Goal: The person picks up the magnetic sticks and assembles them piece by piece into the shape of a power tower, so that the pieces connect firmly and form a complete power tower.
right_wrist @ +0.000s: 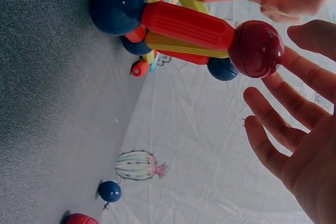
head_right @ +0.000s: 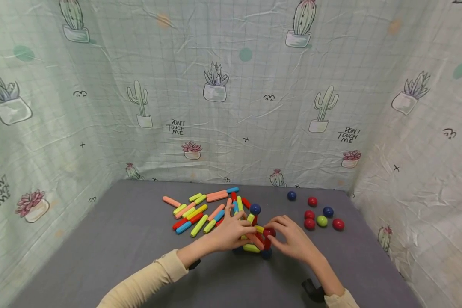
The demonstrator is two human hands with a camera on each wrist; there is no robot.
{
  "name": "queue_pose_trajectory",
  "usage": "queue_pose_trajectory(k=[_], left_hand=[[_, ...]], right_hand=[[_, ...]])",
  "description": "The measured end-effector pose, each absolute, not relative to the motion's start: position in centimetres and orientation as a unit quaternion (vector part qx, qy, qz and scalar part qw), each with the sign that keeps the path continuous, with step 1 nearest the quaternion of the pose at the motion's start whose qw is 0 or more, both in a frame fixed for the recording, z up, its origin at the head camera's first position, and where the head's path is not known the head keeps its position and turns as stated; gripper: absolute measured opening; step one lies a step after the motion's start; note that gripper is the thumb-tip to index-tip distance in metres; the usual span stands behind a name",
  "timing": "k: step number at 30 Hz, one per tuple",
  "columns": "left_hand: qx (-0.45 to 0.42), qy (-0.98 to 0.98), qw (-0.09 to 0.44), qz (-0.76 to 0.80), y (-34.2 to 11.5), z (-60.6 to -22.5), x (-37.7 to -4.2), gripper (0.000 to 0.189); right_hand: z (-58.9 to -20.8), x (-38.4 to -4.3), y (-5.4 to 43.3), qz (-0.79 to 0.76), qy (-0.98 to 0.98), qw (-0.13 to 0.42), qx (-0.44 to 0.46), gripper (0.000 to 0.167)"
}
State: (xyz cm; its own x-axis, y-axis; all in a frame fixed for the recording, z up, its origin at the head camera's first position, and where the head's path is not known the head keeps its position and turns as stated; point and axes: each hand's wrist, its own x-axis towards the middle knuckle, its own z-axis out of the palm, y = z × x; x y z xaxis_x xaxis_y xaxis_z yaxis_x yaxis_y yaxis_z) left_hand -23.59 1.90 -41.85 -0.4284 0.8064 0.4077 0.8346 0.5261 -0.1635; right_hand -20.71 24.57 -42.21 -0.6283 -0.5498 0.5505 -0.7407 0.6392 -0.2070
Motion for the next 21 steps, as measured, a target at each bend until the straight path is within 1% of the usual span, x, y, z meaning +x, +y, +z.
queue_pose_trajectory(k=[7, 14, 16, 21], left_hand=[[-0.465, -0.842, 0.272, 0.000, 2.4, -43.5, -23.7, 0.021], [-0.459, -0.829, 0.314, 0.059, 2.6, -44.4, -23.6, 0.024], [-0.456, -0.827, 0.321, 0.068, 2.6, -44.5, -23.6, 0.023], [-0.450, -0.832, 0.318, 0.064, 2.3, -44.5, -23.8, 0.018]], right_hand=[[-42.2, -20.7, 24.4, 0.210, -0.879, 0.222, 0.365, 0.027], [-42.4, -20.8, 24.5, 0.206, -0.880, 0.224, 0.366, 0.027], [-42.5, -20.8, 24.6, 0.205, -0.879, 0.226, 0.365, 0.027], [-42.4, -20.9, 24.6, 0.204, -0.879, 0.228, 0.365, 0.028]])
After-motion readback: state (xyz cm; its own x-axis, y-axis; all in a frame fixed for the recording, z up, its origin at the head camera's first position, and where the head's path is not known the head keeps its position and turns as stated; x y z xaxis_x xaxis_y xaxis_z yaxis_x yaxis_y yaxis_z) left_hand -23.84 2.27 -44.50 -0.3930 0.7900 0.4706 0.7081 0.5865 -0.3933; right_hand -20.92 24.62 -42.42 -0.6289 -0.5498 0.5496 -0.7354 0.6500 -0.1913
